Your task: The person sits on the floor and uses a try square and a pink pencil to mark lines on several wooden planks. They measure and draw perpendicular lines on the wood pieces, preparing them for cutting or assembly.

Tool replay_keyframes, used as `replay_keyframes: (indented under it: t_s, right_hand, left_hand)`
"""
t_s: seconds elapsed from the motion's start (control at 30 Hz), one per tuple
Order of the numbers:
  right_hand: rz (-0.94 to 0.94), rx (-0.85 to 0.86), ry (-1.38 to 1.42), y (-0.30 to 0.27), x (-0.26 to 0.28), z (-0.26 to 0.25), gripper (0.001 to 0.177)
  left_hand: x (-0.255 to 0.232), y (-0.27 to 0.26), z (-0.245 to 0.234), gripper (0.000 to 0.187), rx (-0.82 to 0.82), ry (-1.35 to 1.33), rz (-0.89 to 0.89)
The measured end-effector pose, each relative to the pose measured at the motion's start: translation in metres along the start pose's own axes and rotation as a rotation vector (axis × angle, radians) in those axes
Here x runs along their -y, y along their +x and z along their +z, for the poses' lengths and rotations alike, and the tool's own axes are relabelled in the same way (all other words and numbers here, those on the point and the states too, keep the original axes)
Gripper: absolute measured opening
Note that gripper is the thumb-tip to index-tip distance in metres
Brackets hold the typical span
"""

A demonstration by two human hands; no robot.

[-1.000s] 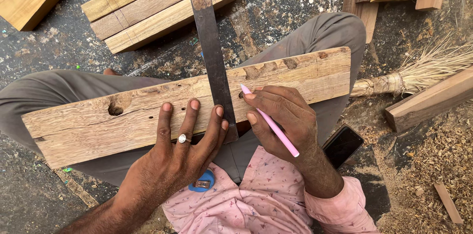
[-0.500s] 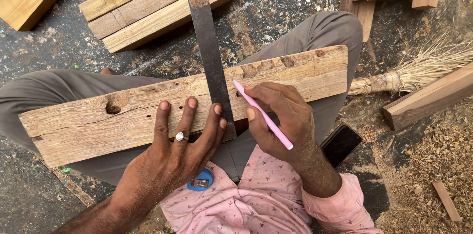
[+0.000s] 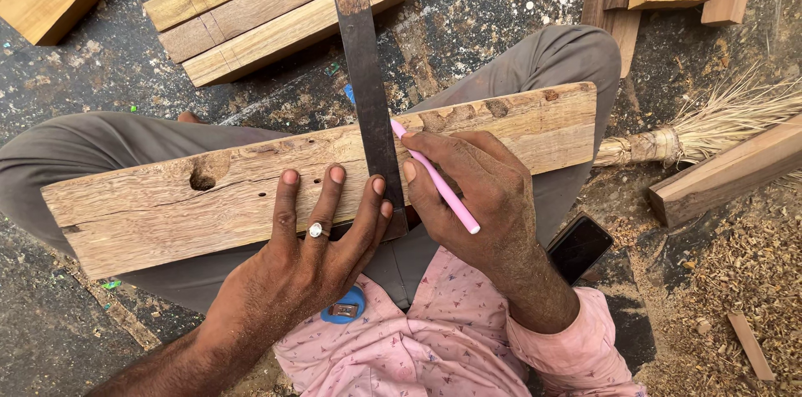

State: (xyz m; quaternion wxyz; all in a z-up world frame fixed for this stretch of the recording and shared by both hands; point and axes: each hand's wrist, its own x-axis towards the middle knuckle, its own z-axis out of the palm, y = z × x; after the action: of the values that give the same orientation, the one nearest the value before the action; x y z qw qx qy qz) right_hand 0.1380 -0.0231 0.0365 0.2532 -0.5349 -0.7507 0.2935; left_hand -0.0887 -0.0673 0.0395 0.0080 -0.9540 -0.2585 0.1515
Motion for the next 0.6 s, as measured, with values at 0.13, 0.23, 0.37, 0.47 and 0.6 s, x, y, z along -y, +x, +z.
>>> replay_keyframes:
  t_s: [0.13,0.23,0.37,0.47,0.6]
  right_hand:
    - [-0.011,0.032,0.006,-0.001,0.001,-0.006,0.018]
    - [-0.014,0.081,-0.011,-0.010,0.006,-0.012,0.019]
    - [-0.031,0.190,-0.023,-0.036,0.022,-0.025,0.019]
    - [-0.015,0.333,-0.016,-0.054,0.031,-0.032,0.023]
    - [0.059,0.054,-0.005,-0.067,0.026,-0.040,0.020]
  left_hand:
    - [0.000,-0.001,0.001,0.074,-0.016,0.017,0.003]
    - [0.000,0.000,0.002,0.076,-0.012,-0.022,-0.002]
    - [0.001,0.002,0.002,0.074,0.006,0.048,0.013]
    - [0.001,0.001,0.000,0.072,-0.016,0.042,0.000]
    - [0.001,0.000,-0.002,0.073,-0.012,0.030,0.005]
